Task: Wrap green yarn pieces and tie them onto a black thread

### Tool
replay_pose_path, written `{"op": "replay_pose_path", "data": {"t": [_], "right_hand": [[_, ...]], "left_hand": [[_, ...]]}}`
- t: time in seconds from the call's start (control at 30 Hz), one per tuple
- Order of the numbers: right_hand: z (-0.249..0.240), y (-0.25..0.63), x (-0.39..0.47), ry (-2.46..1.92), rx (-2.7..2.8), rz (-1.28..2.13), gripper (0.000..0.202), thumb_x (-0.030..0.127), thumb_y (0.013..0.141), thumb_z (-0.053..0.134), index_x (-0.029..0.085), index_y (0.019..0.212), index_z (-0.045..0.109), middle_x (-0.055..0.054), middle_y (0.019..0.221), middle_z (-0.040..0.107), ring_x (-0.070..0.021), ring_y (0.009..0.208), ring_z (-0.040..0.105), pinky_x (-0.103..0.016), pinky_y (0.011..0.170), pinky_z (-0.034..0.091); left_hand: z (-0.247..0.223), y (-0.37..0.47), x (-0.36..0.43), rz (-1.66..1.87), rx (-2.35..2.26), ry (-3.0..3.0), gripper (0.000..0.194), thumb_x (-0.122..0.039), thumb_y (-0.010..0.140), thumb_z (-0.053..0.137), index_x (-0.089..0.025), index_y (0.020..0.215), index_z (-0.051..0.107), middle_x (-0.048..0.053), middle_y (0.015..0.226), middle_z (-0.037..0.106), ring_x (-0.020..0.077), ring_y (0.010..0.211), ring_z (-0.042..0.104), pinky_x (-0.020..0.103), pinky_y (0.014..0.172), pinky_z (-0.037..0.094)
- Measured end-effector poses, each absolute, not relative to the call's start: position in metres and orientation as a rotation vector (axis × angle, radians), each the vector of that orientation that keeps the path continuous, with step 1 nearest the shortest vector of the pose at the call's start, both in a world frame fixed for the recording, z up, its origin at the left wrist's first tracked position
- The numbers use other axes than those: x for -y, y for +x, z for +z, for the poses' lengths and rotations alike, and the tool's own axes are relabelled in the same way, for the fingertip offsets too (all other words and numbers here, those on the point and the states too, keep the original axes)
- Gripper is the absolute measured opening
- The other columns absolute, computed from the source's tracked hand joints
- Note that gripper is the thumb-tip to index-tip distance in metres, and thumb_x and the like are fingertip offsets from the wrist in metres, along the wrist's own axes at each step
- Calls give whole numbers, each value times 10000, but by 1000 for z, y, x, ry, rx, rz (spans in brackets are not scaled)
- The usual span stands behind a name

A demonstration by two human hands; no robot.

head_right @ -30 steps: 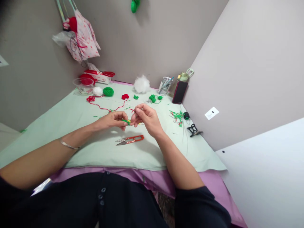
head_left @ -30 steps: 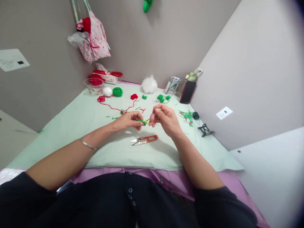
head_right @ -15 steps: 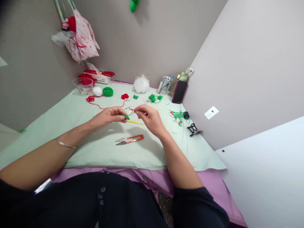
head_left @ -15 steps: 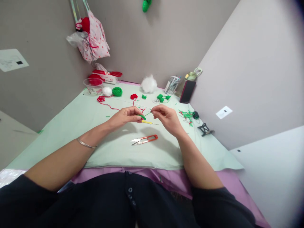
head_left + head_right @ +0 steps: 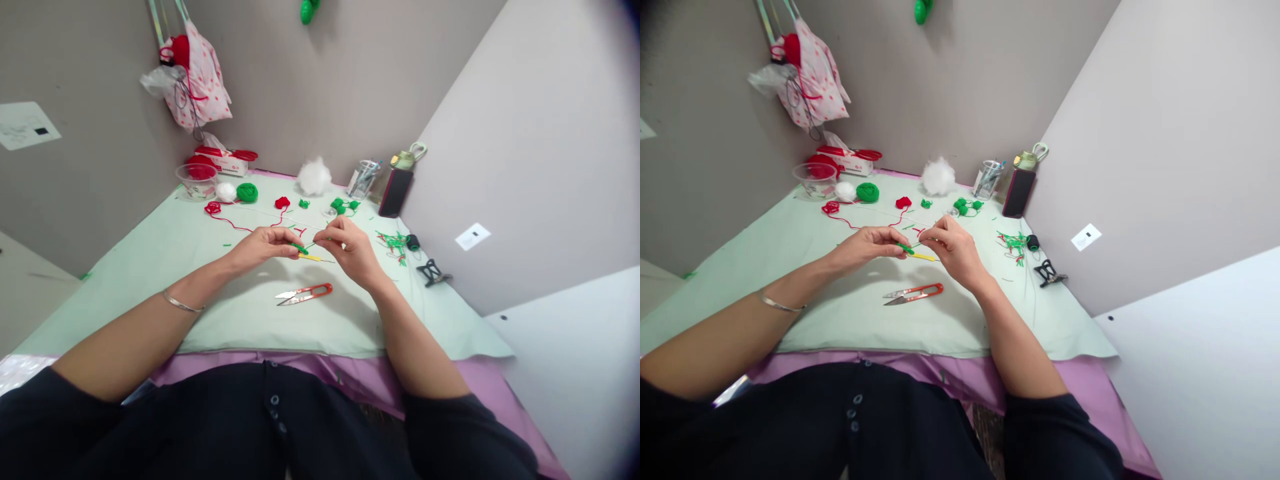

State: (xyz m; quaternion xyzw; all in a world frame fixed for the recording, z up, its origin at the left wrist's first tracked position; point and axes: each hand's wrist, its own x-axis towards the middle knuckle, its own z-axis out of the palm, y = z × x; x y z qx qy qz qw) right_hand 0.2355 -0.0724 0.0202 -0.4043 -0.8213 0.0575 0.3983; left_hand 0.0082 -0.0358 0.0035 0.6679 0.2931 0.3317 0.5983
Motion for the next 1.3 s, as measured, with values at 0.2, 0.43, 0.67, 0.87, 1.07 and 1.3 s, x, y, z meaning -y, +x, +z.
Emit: {"op": "replay_pose_path", "data": {"t": [0.2,0.43,0.67,0.87,1.07,1.3], "right_hand": [[18,237,71,-1022,2107,129,135,182,923,593,236,938,716,-20,858,540,-131,760,525,-281,689,428],[18,238,71,-1005,2134,157,151,179,929,582,241,947,719,-20,871,549,-132,769,529,-286,708,432],[19,239,71,-972,2157,219,152,185,930,581,241,945,722,-22,867,552,-141,804,547,-290,732,441],[20,238,73,-959,2167,261,159,182,933,573,241,941,721,-23,876,547,-142,815,552,-288,734,446],[20,236,73,-966,2181,286,160,184,934,571,235,934,722,-25,873,540,-138,809,546,-283,736,447],[20,237,73,-990,2163,282,157,216,934,571,239,920,726,-30,866,571,-142,795,558,-290,724,455]], "left_hand": [[4,8,36,756,-682,1555,257,-326,756,754,-167,953,714,32,915,707,181,890,675,377,944,485],[3,7,37,724,-669,1575,248,-336,773,737,-177,963,722,33,915,718,180,887,681,380,943,500],[5,5,37,666,-639,1589,248,-339,804,709,-185,998,725,35,992,719,169,914,680,359,955,502],[6,4,38,625,-641,1598,254,-368,823,689,-182,993,713,38,963,726,174,911,683,367,959,499],[7,5,39,600,-627,1601,243,-369,823,687,-178,972,706,33,904,723,169,884,681,359,942,496],[7,5,39,616,-617,1605,256,-386,826,677,-177,972,683,35,893,702,172,882,656,354,915,484]]}}
